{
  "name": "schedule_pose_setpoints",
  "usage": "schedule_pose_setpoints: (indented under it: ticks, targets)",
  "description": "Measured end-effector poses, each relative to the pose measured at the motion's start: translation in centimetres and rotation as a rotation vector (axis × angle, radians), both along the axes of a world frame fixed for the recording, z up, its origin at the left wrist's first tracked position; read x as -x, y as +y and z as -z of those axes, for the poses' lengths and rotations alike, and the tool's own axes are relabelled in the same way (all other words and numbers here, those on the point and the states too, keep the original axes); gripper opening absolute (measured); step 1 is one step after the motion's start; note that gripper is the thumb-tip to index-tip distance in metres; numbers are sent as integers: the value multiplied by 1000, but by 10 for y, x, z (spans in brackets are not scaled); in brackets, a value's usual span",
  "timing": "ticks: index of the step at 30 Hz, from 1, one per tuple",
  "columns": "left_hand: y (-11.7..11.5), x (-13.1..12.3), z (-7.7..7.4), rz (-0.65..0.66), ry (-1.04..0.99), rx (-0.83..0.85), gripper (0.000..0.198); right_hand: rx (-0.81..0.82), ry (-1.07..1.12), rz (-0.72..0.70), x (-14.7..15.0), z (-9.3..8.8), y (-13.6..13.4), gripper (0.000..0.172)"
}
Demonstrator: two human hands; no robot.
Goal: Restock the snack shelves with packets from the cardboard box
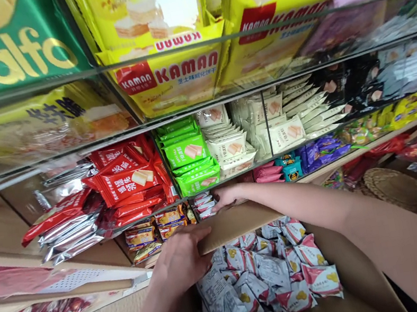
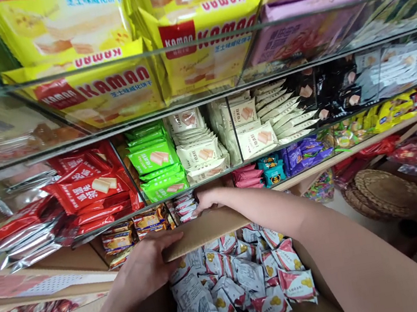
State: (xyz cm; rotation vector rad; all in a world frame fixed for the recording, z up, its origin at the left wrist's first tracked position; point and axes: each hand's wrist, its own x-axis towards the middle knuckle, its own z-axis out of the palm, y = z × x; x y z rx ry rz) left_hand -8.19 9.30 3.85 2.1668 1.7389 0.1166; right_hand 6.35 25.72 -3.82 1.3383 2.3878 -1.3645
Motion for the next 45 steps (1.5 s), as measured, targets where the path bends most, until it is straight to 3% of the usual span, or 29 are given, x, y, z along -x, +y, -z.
schedule_pose_setpoints:
  ticks: [4, 6, 8, 9, 11, 13, 14, 17, 20, 23, 26, 29, 32, 35, 38, 42, 45]
  targets:
    - [1, 0, -1, 4, 6, -9, 42, -149, -75, -75, -23, -56, -22, 37]
    - [1, -1, 0, -19, 23, -3, 42, -432, 5, -113, -44, -76, -59, 30]
    - [1, -1, 0, -13, 39, -5, 42, -805, 140, -135, -67, -78, -109, 23]
    - [1, -2, 0, -5, 49, -13, 42, -869, 180, -170, -78, -70, -135, 24]
    - [1, -2, -2, 10, 85, -42, 40, -838, 140, -191, -96, -40, -180, 26]
    - [0, -3, -4, 50, 116, -109, 41, -740, -67, -52, -108, 3, -208, 25]
    - [-2, -4, -5, 82, 118, -165, 41, -668, -185, 42, -111, 24, -215, 36]
    - [-18, -9, 0, 154, 25, -421, 37, -533, -334, 161, -115, 67, -220, 48]
    - [-50, -22, 19, 193, -180, -591, 30, -496, -234, 256, -116, 73, -219, 33]
    - [-78, -41, 46, 196, -376, -548, 32, -394, -22, 431, -119, 57, -221, 29]
    - [-89, -63, 64, -80, -581, -405, 35, -157, 317, 587, -122, 33, -226, 30]
    - [-84, -81, 65, -383, -862, -89, 37, 171, 648, 568, -116, 10, -232, 35]
    - [-77, -93, 60, -473, -1012, 95, 35, 333, 890, 616, -100, -2, -236, 38]
    - [-78, -100, 57, -554, -1019, -31, 42, 301, 1017, 875, -83, -1, -238, 30]
    - [-82, -106, 56, -642, -1037, -110, 42, 87, 950, 1037, -75, 7, -236, 39]
    - [-87, -114, 56, -705, -1141, -34, 39, -263, 697, 1022, -80, 11, -233, 40]
    - [-88, -120, 57, -747, -1268, 64, 39, -368, 639, 982, -85, 8, -234, 38]
